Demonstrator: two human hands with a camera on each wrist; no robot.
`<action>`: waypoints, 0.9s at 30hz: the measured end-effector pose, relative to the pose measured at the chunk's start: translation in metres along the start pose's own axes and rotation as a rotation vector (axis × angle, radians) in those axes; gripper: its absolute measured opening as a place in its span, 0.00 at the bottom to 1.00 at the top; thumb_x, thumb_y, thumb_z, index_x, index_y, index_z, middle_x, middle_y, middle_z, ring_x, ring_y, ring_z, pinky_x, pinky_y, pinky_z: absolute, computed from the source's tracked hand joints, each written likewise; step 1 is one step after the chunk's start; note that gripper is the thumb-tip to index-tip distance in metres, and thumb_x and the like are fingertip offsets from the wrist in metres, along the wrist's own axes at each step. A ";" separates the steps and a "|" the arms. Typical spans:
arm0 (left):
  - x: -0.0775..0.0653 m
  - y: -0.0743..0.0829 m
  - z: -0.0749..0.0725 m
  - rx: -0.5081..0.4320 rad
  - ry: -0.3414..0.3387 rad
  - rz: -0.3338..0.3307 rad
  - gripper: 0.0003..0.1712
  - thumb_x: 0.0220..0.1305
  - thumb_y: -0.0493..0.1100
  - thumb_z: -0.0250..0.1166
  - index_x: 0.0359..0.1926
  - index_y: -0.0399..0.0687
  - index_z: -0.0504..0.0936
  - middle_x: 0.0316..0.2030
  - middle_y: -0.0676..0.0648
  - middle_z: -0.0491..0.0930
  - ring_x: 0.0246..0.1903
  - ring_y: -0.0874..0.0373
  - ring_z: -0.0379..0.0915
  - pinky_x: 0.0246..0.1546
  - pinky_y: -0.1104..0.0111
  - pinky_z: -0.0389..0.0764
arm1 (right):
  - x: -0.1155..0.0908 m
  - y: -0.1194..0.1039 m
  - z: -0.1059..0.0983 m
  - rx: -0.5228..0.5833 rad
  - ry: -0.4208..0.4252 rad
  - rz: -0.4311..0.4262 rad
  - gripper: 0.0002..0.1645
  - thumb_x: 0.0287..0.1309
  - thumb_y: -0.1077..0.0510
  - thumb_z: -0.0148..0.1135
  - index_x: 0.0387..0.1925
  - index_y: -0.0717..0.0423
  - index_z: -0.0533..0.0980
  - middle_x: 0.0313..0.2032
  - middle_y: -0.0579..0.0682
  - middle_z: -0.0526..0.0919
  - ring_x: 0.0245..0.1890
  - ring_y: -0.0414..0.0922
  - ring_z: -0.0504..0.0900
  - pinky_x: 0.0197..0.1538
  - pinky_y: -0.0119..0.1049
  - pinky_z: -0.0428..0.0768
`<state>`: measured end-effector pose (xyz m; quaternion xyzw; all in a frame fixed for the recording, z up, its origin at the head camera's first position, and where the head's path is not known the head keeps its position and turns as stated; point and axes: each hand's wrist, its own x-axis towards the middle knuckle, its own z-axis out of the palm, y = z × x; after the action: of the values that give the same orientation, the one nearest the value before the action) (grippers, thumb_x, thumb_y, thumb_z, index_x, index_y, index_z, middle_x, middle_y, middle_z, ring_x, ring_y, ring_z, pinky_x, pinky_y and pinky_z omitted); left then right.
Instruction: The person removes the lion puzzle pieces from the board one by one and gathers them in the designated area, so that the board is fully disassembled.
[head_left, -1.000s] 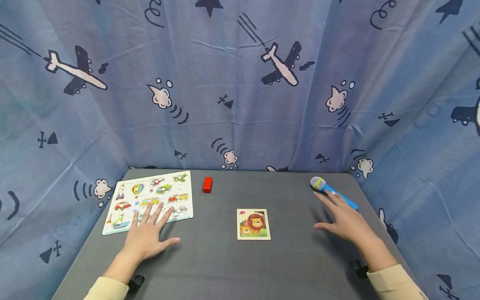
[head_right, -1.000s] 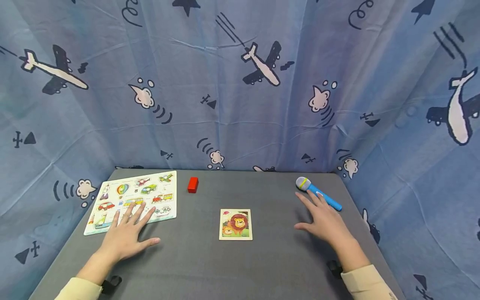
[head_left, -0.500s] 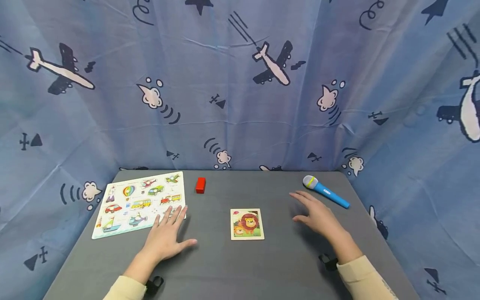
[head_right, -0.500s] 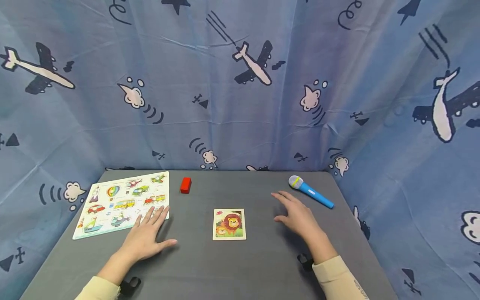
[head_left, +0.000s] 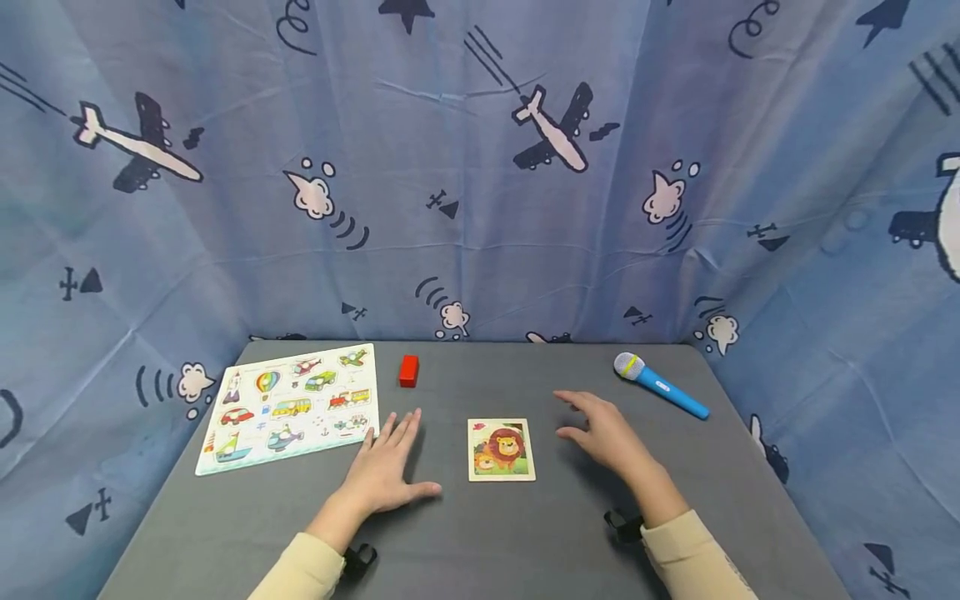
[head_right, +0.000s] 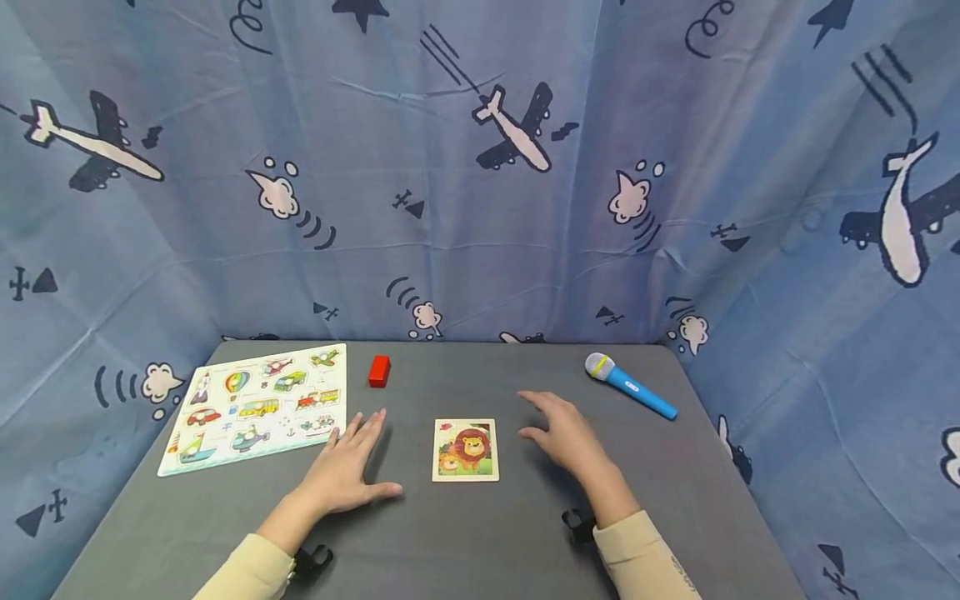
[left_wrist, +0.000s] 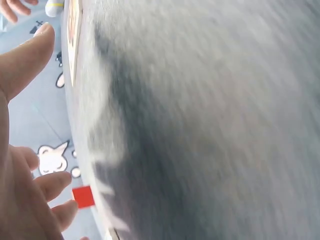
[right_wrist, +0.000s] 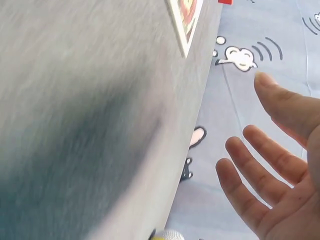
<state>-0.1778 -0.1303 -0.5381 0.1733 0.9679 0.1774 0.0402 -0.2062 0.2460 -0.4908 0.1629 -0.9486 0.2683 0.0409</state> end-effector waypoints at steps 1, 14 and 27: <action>0.002 0.002 0.002 -0.006 -0.003 0.005 0.70 0.49 0.77 0.69 0.81 0.50 0.47 0.78 0.43 0.56 0.78 0.39 0.44 0.74 0.37 0.47 | 0.002 -0.002 0.002 0.008 -0.003 0.001 0.36 0.55 0.59 0.76 0.66 0.56 0.74 0.59 0.58 0.81 0.54 0.56 0.83 0.49 0.52 0.84; 0.023 0.036 0.015 -0.047 -0.072 0.056 0.64 0.52 0.78 0.64 0.80 0.48 0.54 0.78 0.42 0.56 0.78 0.39 0.45 0.75 0.40 0.51 | 0.024 -0.025 0.031 0.104 -0.071 0.036 0.32 0.59 0.57 0.73 0.64 0.56 0.76 0.59 0.55 0.81 0.53 0.53 0.83 0.50 0.50 0.84; 0.035 0.054 0.030 -0.018 -0.113 0.034 0.64 0.53 0.77 0.65 0.79 0.46 0.57 0.78 0.43 0.57 0.78 0.38 0.44 0.75 0.41 0.51 | 0.038 -0.047 0.061 0.181 -0.150 0.027 0.27 0.60 0.56 0.72 0.59 0.59 0.79 0.52 0.57 0.84 0.47 0.50 0.84 0.51 0.50 0.83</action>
<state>-0.1894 -0.0605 -0.5478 0.1991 0.9594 0.1767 0.0932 -0.2262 0.1650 -0.5131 0.1727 -0.9229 0.3406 -0.0487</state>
